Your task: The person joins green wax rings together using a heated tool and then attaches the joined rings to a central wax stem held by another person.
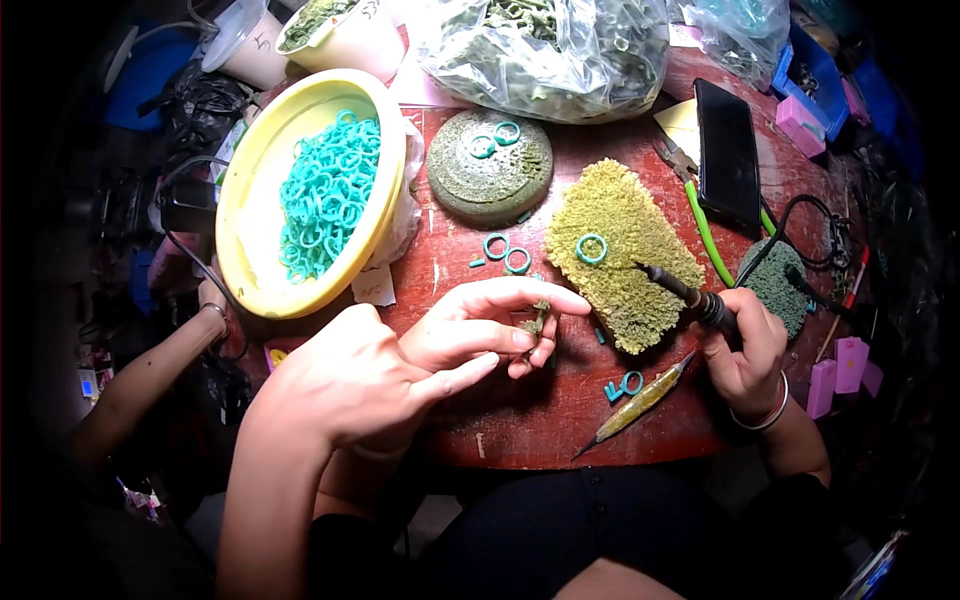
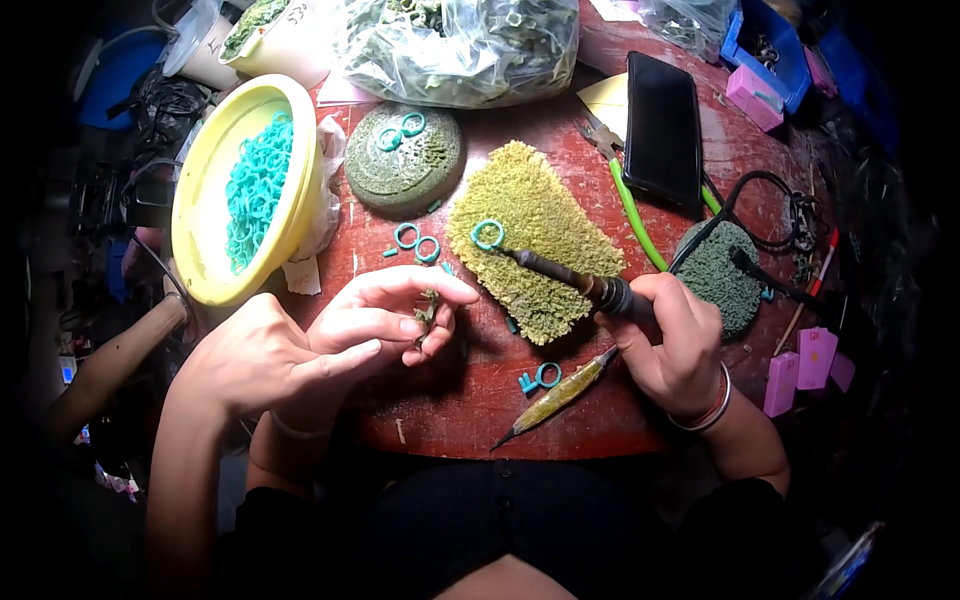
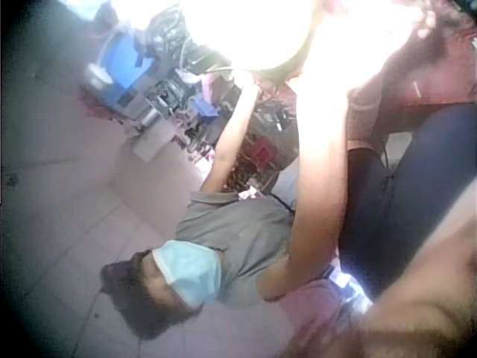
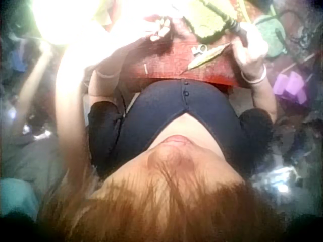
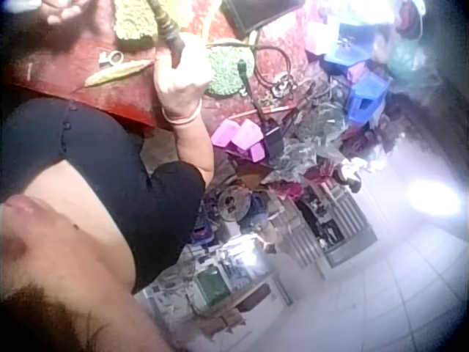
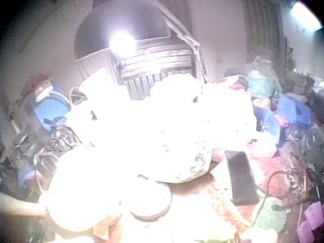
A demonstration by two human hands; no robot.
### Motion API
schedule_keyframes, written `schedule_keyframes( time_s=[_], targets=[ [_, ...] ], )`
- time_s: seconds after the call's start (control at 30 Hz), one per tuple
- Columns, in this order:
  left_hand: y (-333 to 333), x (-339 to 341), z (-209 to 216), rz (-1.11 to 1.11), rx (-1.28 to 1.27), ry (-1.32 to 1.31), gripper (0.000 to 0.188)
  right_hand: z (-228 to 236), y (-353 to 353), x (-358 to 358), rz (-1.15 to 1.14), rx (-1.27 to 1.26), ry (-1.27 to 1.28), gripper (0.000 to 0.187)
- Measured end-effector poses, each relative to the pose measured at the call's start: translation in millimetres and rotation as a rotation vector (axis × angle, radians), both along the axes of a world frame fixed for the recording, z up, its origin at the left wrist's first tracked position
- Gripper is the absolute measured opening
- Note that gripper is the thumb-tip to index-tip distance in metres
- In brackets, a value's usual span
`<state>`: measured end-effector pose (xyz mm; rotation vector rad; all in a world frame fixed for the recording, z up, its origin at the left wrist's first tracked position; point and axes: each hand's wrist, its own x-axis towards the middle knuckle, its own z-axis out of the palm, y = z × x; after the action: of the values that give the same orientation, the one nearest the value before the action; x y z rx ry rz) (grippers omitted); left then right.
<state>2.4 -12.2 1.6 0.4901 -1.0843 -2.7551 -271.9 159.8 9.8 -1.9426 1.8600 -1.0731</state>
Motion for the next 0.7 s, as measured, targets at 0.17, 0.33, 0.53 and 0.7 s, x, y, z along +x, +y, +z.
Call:
schedule_keyframes(
  time_s=[0.17,0.33,0.53,0.7],
  targets=[
    [-1,2,-6,0.004,0.041,0.024,0.054,3,1,1,-0.04,0.069,-0.055,0.019],
    [-5,3,-14,-0.039,0.051,0.041,0.053,-1,1,-1,-0.019,0.052,-0.052,0.018],
    [2,2,0,0.013,0.019,-0.13,0.049,-1,0,0,-0.012,0.021,-0.016,0.018],
    [3,3,-1,0.083,0.054,-0.194,0.045,-1,1,-1,-0.005,0.024,-0.017,0.019]
  ],
)
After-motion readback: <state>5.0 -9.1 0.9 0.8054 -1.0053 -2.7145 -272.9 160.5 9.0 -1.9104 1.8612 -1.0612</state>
